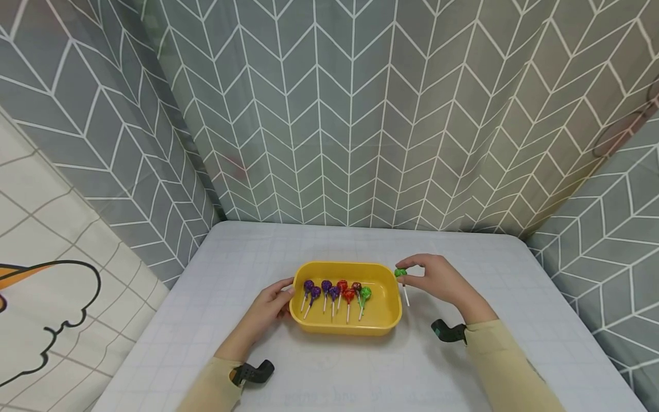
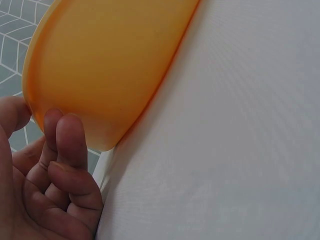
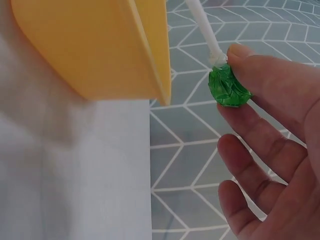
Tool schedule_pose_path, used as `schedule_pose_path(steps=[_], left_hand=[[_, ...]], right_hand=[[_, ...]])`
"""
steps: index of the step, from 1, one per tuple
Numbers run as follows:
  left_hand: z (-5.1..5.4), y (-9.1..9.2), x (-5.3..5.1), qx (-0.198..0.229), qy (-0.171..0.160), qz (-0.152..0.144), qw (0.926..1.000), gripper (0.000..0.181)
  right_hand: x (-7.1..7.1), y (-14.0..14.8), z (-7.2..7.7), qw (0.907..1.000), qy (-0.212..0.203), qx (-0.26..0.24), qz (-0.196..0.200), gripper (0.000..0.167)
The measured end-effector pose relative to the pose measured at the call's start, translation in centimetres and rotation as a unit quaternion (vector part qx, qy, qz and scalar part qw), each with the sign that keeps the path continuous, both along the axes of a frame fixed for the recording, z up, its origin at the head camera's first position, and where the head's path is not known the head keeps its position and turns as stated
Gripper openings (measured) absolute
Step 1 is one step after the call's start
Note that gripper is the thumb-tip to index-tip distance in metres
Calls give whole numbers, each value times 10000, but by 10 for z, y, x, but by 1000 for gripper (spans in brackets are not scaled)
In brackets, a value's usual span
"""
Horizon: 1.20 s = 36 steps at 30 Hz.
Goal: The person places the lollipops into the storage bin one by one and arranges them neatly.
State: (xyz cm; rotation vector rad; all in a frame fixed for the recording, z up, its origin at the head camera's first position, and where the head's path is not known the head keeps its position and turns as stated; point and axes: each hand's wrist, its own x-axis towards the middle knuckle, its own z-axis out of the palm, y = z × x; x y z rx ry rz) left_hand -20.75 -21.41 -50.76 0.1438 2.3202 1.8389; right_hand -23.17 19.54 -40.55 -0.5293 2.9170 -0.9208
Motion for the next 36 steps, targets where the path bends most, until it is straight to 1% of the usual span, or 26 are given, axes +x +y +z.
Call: schedule_pose_path(steps=[9, 18, 25, 36], left_hand=[[0, 0, 0, 34, -41, -20, 10000, 52], [-1, 0, -1, 48, -20, -32, 10000, 51], [2, 1, 0, -14, -55, 33, 10000, 49], [0, 1, -1, -8, -41, 27, 10000, 50]], right_hand=[[-3, -14, -6, 9999, 20, -137, 93, 30], [-5, -23, -10, 10000, 45, -46, 41, 31], [-5, -26, -15, 10000, 5, -50, 38, 30], [-7, -35, -21, 9999, -97, -3, -23, 28]])
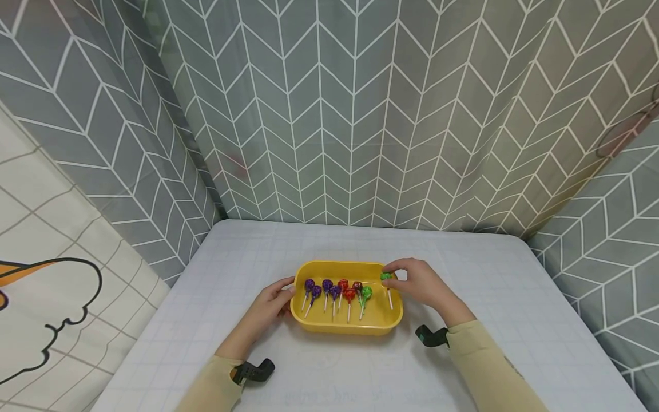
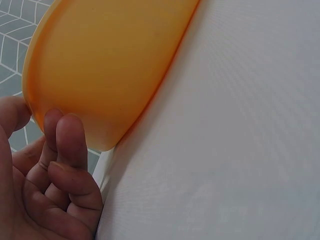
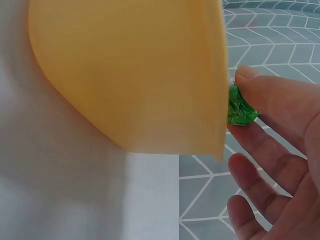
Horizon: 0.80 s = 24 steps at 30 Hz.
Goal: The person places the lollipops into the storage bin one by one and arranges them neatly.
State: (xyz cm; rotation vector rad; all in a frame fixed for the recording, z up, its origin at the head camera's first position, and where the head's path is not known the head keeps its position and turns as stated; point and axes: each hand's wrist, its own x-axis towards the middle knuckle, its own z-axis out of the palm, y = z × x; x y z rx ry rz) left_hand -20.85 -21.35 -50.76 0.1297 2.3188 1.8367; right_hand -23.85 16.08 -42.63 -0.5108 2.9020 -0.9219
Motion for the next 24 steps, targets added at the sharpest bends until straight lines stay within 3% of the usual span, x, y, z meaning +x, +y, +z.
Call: schedule_pose_path(steps=[24], left_hand=[[-1, 1, 0, -21, 7, 93, 10000, 53]], right_hand=[[-3, -12, -9, 9986, 266, 411, 208, 23]])
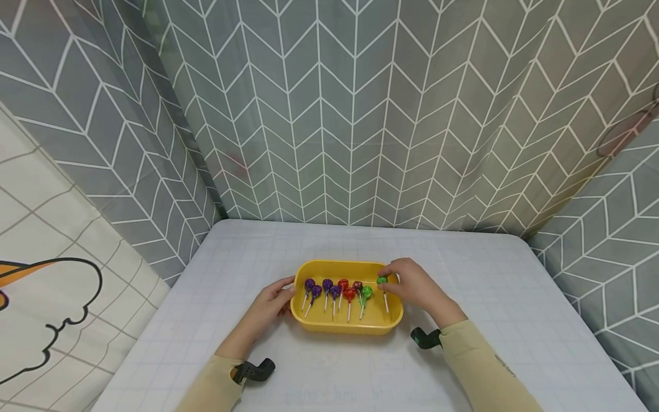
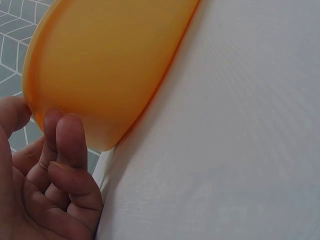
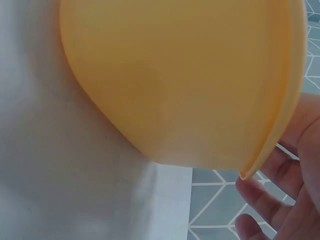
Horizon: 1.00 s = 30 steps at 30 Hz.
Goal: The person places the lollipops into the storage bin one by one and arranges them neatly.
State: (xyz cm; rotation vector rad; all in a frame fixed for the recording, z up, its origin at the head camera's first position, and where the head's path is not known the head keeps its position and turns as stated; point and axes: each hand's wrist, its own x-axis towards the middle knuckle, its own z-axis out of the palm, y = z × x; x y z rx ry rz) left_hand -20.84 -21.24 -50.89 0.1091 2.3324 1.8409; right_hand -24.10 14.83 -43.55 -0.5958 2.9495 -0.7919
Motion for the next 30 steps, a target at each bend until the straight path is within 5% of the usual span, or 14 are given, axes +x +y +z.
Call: schedule_pose_path(steps=[30], left_hand=[[2, 0, 0, -11, -19, -55, 10000, 53]], right_hand=[[-1, -10, -7, 9990, 20, 424, 131, 24]])
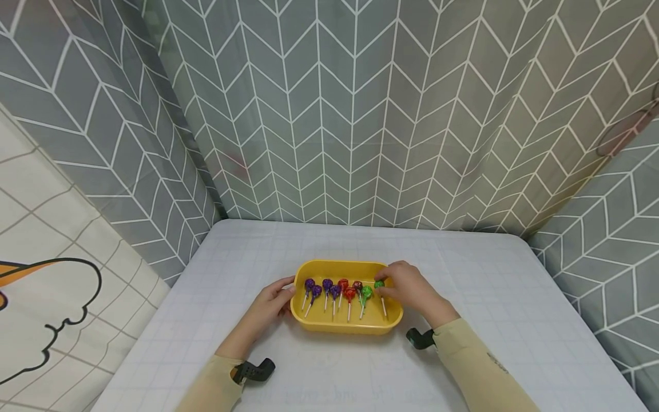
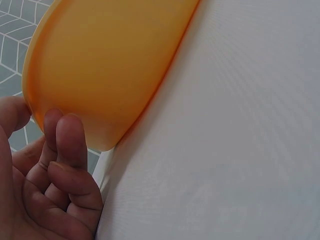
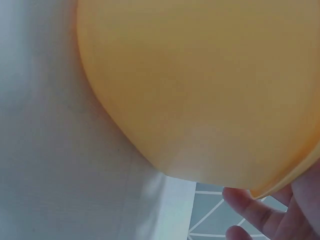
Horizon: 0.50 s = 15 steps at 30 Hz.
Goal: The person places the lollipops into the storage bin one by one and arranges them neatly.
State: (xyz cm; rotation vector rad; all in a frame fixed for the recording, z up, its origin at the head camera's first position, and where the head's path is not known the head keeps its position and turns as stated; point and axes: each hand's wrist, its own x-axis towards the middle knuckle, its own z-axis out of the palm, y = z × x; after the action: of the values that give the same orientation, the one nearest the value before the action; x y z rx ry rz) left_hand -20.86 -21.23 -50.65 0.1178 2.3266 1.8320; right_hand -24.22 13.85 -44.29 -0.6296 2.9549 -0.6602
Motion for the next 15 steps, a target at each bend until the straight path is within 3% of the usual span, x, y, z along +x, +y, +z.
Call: schedule_pose_path(steps=[15], left_hand=[[1, 0, 1, 68, -40, -22, 10000, 51]], right_hand=[[-1, -8, 3, 9994, -45, 346, 21, 22]])
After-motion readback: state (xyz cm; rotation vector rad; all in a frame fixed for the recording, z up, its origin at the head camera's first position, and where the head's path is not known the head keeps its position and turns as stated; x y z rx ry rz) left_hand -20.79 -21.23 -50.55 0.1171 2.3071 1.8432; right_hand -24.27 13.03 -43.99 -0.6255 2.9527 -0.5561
